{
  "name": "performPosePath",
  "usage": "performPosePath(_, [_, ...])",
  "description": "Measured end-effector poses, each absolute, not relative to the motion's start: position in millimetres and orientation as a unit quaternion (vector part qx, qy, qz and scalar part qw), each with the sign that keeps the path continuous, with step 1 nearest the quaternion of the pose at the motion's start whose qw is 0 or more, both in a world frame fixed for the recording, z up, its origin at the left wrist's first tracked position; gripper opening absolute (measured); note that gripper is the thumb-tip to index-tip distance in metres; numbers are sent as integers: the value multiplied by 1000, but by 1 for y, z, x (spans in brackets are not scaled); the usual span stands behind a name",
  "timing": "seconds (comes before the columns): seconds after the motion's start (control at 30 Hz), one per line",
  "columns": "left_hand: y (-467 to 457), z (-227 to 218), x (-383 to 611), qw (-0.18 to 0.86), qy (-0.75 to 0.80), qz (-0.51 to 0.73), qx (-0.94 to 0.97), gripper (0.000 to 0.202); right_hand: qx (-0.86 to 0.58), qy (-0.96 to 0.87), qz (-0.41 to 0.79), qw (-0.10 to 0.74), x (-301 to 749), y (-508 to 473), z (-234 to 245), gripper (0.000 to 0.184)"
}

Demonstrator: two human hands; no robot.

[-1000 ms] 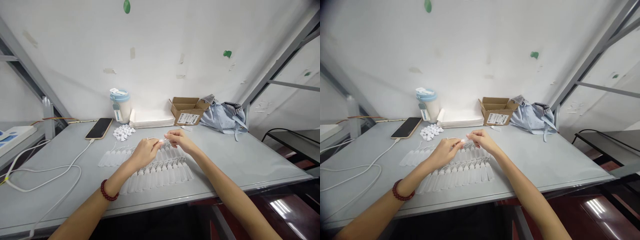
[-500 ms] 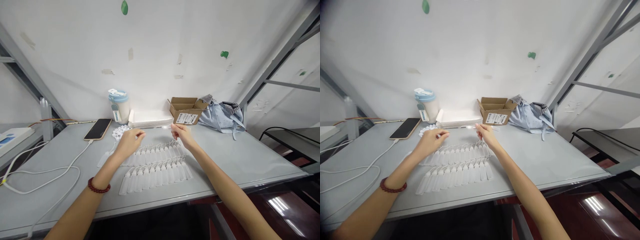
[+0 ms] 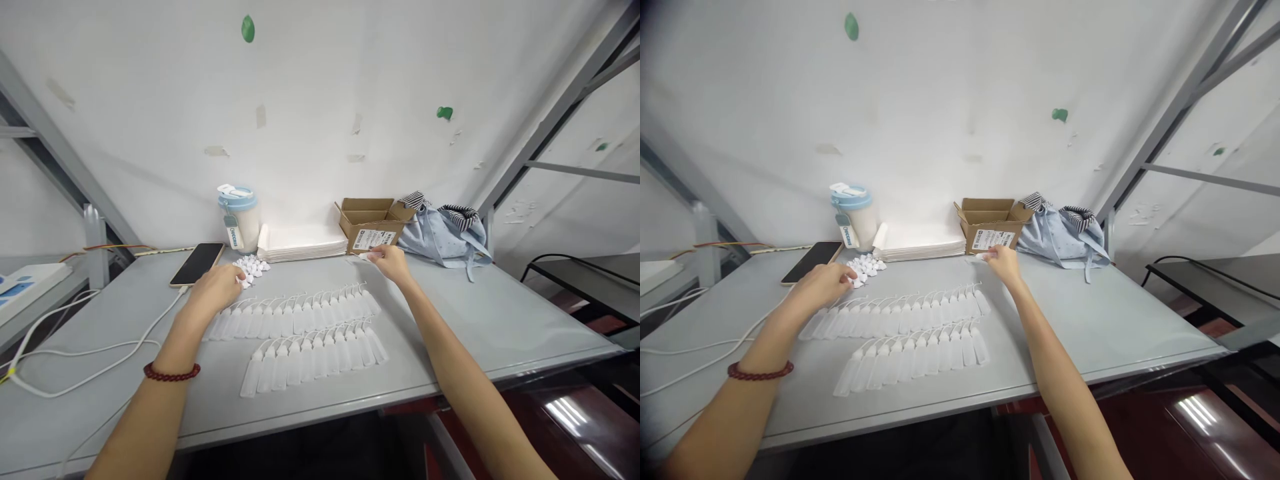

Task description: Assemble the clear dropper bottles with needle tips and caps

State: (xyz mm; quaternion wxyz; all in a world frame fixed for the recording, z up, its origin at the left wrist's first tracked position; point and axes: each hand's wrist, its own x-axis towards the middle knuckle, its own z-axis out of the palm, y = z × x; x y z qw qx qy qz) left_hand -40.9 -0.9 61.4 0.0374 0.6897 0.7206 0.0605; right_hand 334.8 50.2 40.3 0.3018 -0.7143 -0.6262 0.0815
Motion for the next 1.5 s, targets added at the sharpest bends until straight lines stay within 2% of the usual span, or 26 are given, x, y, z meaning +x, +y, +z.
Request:
performPosePath(0.13, [1, 57, -38, 38, 719, 45, 693, 33, -742, -613, 61, 264, 339, 53, 36, 30])
performPosePath(0.43, [5, 49, -39, 28, 699, 55, 713, 30, -753, -620, 54, 215, 338, 53, 33, 23])
performPosePath(0.7, [9, 39, -44, 14, 685, 76, 724, 23, -750, -631, 33, 196, 343, 52, 30, 24])
performPosePath(1.07, [17, 29, -49, 24, 666, 81, 741, 30, -736, -649, 5, 191, 337, 49, 29, 24])
performPosePath(1.33, [11, 37, -44, 26, 669, 94, 737, 22, -734, -650, 21, 197, 340, 48, 36, 24])
performPosePath(1.5, [4, 51, -33, 38, 657, 111, 744, 14, -713, -676, 93, 162, 336, 43, 49, 13])
